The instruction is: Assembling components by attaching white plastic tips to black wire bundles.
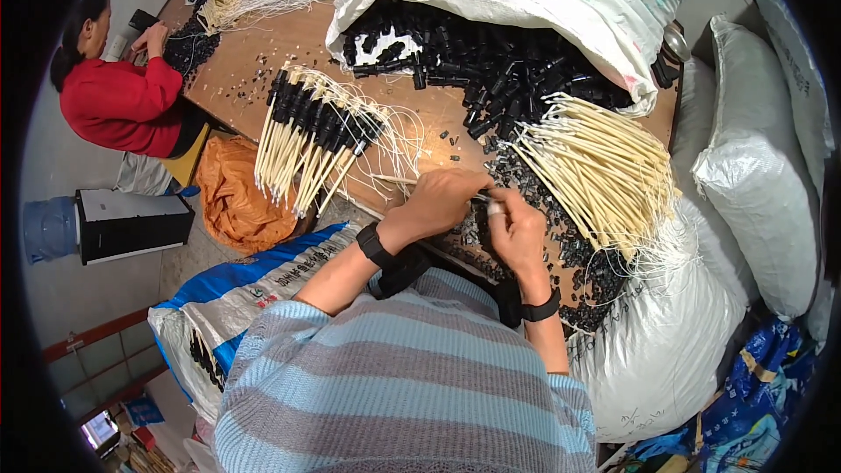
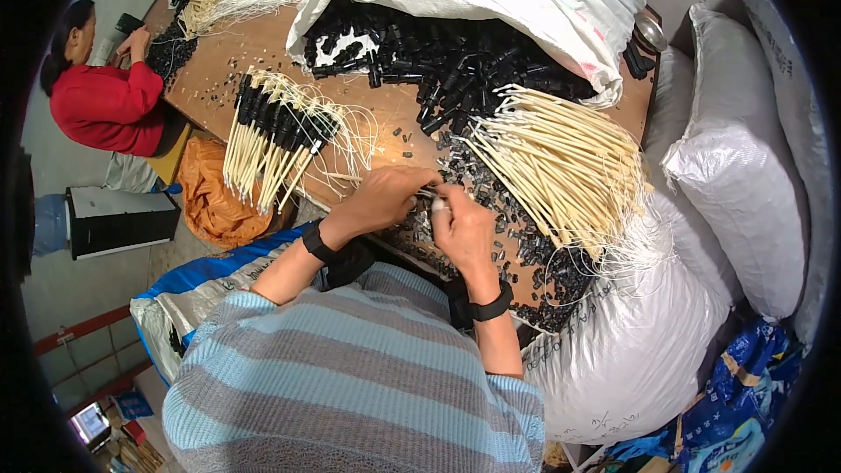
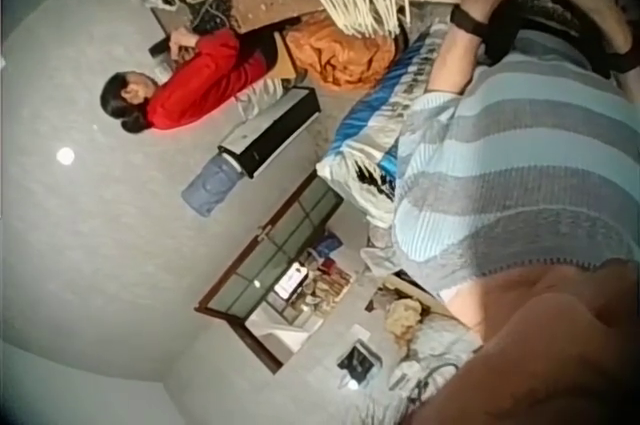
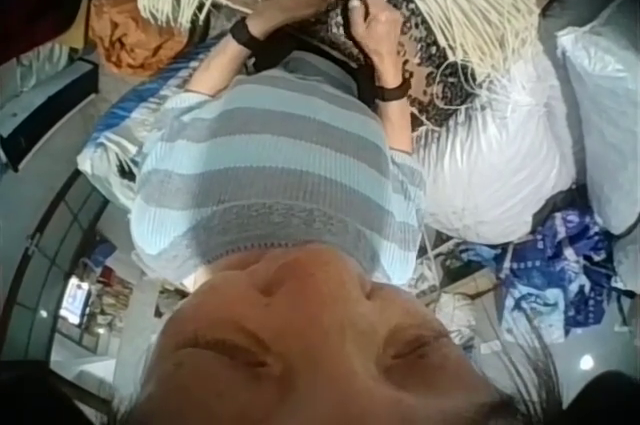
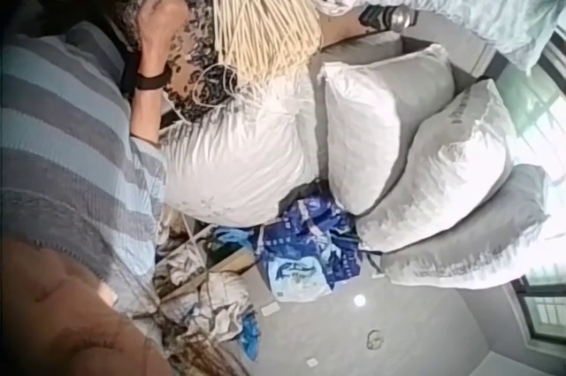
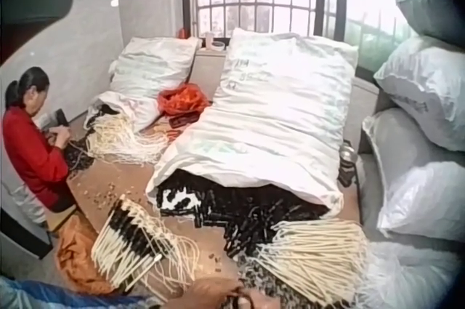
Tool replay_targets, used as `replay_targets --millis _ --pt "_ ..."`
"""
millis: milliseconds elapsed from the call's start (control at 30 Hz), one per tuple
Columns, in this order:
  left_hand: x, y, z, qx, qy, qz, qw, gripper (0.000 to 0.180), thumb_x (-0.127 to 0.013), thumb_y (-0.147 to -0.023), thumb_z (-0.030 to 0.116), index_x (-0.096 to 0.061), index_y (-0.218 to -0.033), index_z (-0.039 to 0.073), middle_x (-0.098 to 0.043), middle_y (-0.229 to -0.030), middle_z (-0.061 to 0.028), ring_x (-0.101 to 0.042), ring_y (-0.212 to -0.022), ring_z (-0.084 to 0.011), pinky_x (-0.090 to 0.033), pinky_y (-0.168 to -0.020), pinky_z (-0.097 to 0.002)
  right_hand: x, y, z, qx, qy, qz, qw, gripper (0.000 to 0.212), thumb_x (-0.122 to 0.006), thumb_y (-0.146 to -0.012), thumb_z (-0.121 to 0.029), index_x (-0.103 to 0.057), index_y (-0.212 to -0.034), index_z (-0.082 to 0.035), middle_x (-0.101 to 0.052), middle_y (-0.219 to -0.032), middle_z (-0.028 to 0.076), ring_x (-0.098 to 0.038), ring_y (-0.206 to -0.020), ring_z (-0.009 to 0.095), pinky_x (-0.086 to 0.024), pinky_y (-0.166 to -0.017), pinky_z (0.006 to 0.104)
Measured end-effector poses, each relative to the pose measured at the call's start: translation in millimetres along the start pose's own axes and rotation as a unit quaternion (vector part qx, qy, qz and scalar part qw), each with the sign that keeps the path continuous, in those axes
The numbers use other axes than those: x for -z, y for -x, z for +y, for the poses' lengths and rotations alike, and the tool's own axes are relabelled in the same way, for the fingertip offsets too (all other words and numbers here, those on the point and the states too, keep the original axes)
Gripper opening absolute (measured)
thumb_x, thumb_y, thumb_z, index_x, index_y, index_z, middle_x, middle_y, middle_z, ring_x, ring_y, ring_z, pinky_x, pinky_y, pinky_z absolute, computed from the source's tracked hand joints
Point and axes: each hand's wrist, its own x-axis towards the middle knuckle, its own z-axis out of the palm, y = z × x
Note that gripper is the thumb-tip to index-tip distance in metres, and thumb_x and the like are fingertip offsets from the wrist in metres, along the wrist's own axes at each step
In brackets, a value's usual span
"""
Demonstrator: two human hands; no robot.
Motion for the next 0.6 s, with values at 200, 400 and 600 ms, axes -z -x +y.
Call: replay_targets --millis 200,400,600 --pt "9 -1 -2 0.014 0.173 -0.009 0.985 0.046 -0.059 -0.066 -0.010 -0.059 -0.109 0.006 -0.066 -0.089 -0.0118 -0.064 -0.087 -0.0322 -0.049 -0.073 -0.0391 2 2 1 0.097 0.033 -0.048 0.994 0.011 -0.058 -0.089 -0.009 -0.061 -0.098 -0.003 -0.065 -0.077 0.019 -0.063 -0.064 0.036 -0.049 -0.055 0.0406" --pt "15 2 -2 -0.101 0.120 0.129 0.979 0.025 -0.064 -0.061 -0.009 -0.066 -0.081 0.007 -0.063 -0.082 -0.0038 -0.060 -0.079 -0.0238 -0.048 -0.071 -0.0330 0 1 -9 0.093 -0.082 0.010 0.992 0.015 -0.059 -0.089 -0.009 -0.065 -0.102 -0.006 -0.065 -0.076 0.018 -0.064 -0.063 0.034 -0.050 -0.055 0.0385" --pt "12 9 -15 0.035 0.127 0.142 0.981 0.026 -0.064 -0.066 -0.005 -0.065 -0.089 0.006 -0.063 -0.080 -0.0062 -0.061 -0.076 -0.0242 -0.049 -0.070 -0.0327 -8 15 3 -0.012 -0.068 -0.027 0.997 0.011 -0.062 -0.088 -0.008 -0.068 -0.094 -0.002 -0.058 -0.063 0.008 -0.052 -0.055 0.011 -0.042 -0.053 0.0250"
